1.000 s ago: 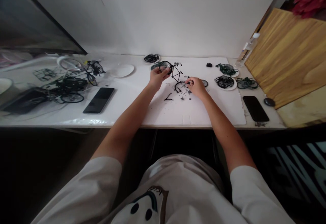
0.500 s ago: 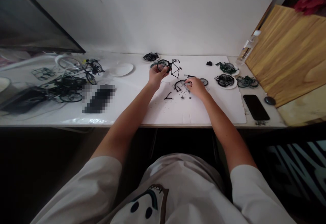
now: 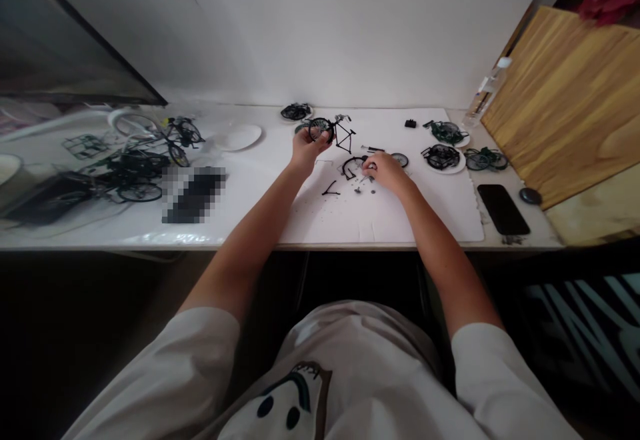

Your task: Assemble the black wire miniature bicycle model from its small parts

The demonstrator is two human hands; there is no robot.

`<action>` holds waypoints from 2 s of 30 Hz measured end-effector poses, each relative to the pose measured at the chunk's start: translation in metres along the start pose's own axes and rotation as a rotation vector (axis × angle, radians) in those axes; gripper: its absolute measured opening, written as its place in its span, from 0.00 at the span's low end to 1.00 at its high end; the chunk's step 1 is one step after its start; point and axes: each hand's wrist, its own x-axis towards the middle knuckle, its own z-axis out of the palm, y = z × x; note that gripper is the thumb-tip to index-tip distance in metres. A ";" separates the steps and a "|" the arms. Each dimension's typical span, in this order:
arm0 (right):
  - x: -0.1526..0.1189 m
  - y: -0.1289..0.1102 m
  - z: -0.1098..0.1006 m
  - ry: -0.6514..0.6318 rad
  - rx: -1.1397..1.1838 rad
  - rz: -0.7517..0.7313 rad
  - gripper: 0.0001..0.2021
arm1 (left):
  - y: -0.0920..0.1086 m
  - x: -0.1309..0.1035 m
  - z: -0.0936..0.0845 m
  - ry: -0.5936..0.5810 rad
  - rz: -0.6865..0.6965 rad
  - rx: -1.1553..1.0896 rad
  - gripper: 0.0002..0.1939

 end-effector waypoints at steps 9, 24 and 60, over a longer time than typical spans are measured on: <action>-0.003 -0.009 -0.003 -0.027 -0.067 0.065 0.04 | 0.004 -0.004 0.001 -0.028 -0.022 -0.005 0.27; -0.006 -0.014 -0.004 -0.063 -0.298 0.060 0.05 | -0.002 -0.006 0.004 -0.059 -0.015 -0.036 0.27; -0.003 -0.029 0.007 0.310 0.206 0.003 0.09 | 0.009 -0.034 0.025 -0.274 -0.151 -0.073 0.26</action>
